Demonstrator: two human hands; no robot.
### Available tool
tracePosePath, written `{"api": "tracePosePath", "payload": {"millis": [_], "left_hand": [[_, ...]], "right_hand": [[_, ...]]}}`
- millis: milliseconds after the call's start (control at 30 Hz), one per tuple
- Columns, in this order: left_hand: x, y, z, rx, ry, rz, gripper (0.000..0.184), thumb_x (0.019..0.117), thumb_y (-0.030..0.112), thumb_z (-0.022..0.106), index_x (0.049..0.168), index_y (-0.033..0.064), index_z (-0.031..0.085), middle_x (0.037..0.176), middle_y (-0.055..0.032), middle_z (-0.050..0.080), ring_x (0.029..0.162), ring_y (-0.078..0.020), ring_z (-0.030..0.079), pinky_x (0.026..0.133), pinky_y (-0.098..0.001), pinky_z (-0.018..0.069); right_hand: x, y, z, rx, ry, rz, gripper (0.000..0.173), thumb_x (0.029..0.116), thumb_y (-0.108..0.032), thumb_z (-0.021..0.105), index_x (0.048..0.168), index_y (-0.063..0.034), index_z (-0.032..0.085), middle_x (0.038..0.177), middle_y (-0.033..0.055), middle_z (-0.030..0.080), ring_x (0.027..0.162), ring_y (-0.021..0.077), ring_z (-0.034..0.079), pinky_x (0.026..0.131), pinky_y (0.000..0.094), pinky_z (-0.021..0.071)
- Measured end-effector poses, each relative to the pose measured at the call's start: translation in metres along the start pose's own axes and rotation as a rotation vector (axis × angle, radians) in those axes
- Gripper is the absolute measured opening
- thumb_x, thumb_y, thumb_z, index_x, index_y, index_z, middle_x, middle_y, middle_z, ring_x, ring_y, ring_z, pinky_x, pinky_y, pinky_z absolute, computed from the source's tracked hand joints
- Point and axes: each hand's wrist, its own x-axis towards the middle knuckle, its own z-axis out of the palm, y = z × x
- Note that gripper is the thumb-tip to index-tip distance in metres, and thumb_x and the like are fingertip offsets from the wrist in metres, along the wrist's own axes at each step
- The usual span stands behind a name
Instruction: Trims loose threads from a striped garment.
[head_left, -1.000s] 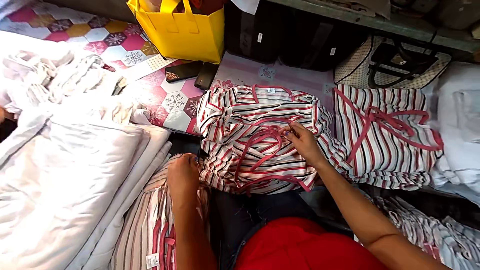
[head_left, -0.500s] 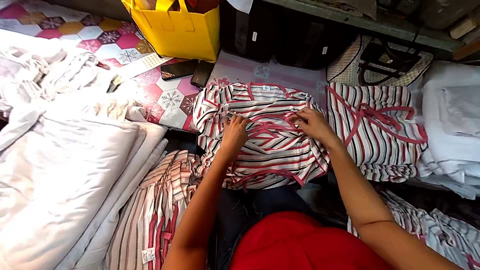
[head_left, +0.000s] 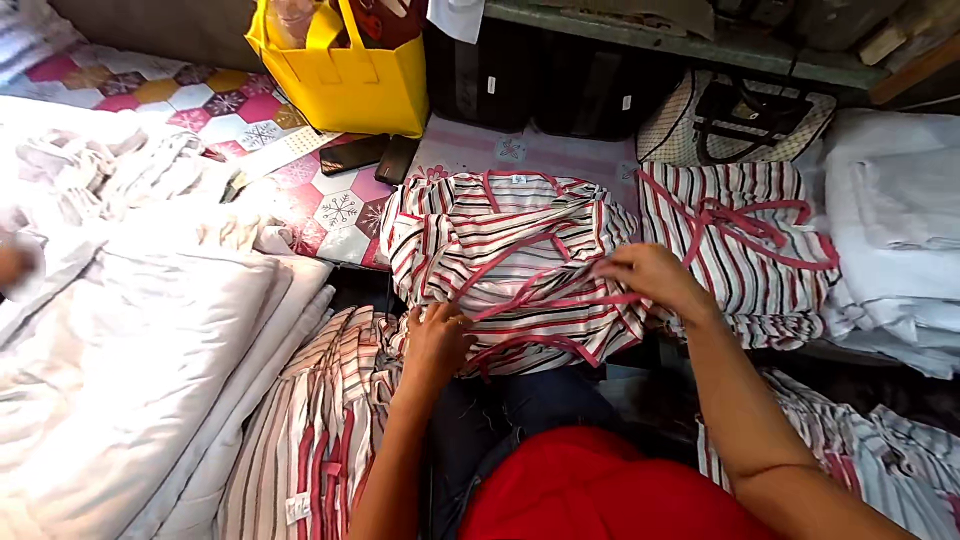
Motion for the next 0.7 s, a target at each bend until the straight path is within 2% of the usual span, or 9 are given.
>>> {"api": "tracePosePath", "payload": {"millis": [100,167,267,300,433,533,600,667,700], "left_hand": [[0.019,0.026,-0.002,0.036,0.208,-0.035,0.024,0.0949,0.021,0.070,0.093,-0.0025,0.076,0.098,-0.0217,0.073,0.101,-0.0430,0.068,0.092,-0.0644,0.0474],[0.048,0.036,0.003,0.083,0.291,-0.080,0.027,0.0957,0.023,0.071,0.096,-0.0038,0.075,0.100,-0.0232,0.071,0.102,-0.0424,0.068,0.089,-0.0604,0.0520],[0.089,0.025,0.025,0.182,0.018,-0.331,0.038,0.0971,0.022,0.069,0.126,-0.0035,0.066,0.126,-0.0297,0.062,0.121,-0.0476,0.058,0.095,-0.0647,0.0472],[0.096,0.012,0.035,0.209,-0.041,-0.384,0.036,0.0970,0.016,0.065,0.127,-0.0035,0.065,0.129,-0.0301,0.060,0.122,-0.0486,0.057,0.093,-0.0662,0.0482],[0.078,-0.020,0.011,0.082,0.282,-0.259,0.021,0.0961,0.006,0.064,0.113,-0.0055,0.070,0.118,-0.0283,0.065,0.105,-0.0463,0.066,0.087,-0.0641,0.0532],[0.032,-0.013,-0.032,-0.012,0.508,-0.076,0.016,0.0907,0.002,0.069,0.104,-0.0060,0.072,0.109,-0.0262,0.067,0.093,-0.0371,0.067,0.079,-0.0516,0.0563],[-0.005,-0.006,-0.042,-0.034,0.322,-0.062,0.016,0.0886,0.006,0.069,0.101,-0.0031,0.074,0.100,-0.0225,0.070,0.085,-0.0336,0.069,0.075,-0.0510,0.0567],[-0.030,0.007,-0.047,-0.020,-0.094,-0.176,0.020,0.0920,0.015,0.072,0.106,0.0017,0.076,0.101,-0.0207,0.073,0.093,-0.0389,0.071,0.082,-0.0628,0.0547],[-0.031,0.018,-0.050,-0.005,-0.249,-0.241,0.025,0.0940,0.021,0.073,0.110,0.0015,0.076,0.105,-0.0223,0.073,0.100,-0.0426,0.070,0.087,-0.0676,0.0516]], "right_hand": [[0.024,-0.007,0.026,0.027,0.365,0.040,0.024,0.0987,-0.022,0.069,0.099,0.0015,0.076,0.101,0.0216,0.072,0.092,0.0414,0.068,0.081,0.0661,0.0510],[0.043,-0.017,0.046,-0.005,0.399,0.083,0.031,0.0977,-0.029,0.071,0.105,0.0006,0.074,0.107,0.0228,0.070,0.095,0.0428,0.068,0.080,0.0664,0.0523],[0.067,-0.021,0.076,-0.136,0.242,0.241,0.049,0.0932,-0.031,0.076,0.122,0.0075,0.064,0.118,0.0337,0.063,0.104,0.0533,0.064,0.081,0.0705,0.0504],[0.070,-0.018,0.082,-0.162,0.211,0.274,0.048,0.0932,-0.026,0.075,0.125,0.0077,0.061,0.117,0.0348,0.063,0.104,0.0545,0.064,0.080,0.0707,0.0502],[0.045,-0.006,0.053,-0.082,0.356,0.154,0.027,0.0938,-0.007,0.069,0.119,0.0016,0.065,0.118,0.0301,0.064,0.100,0.0523,0.065,0.076,0.0711,0.0511],[-0.003,-0.002,0.019,-0.065,0.464,-0.005,0.025,0.0892,0.000,0.070,0.113,-0.0011,0.074,0.112,0.0241,0.068,0.096,0.0437,0.068,0.077,0.0648,0.0541],[-0.040,-0.001,-0.001,-0.039,0.207,-0.022,0.021,0.0909,-0.005,0.069,0.110,-0.0042,0.077,0.107,0.0216,0.072,0.096,0.0412,0.069,0.083,0.0656,0.0527],[-0.059,0.001,-0.009,-0.016,-0.105,-0.008,0.022,0.0977,-0.021,0.067,0.107,-0.0047,0.079,0.103,0.0197,0.074,0.099,0.0396,0.069,0.089,0.0662,0.0496],[-0.060,0.000,-0.010,0.001,-0.131,-0.004,0.026,0.1004,-0.025,0.065,0.105,-0.0030,0.078,0.101,0.0197,0.074,0.099,0.0391,0.069,0.090,0.0655,0.0494]]}}
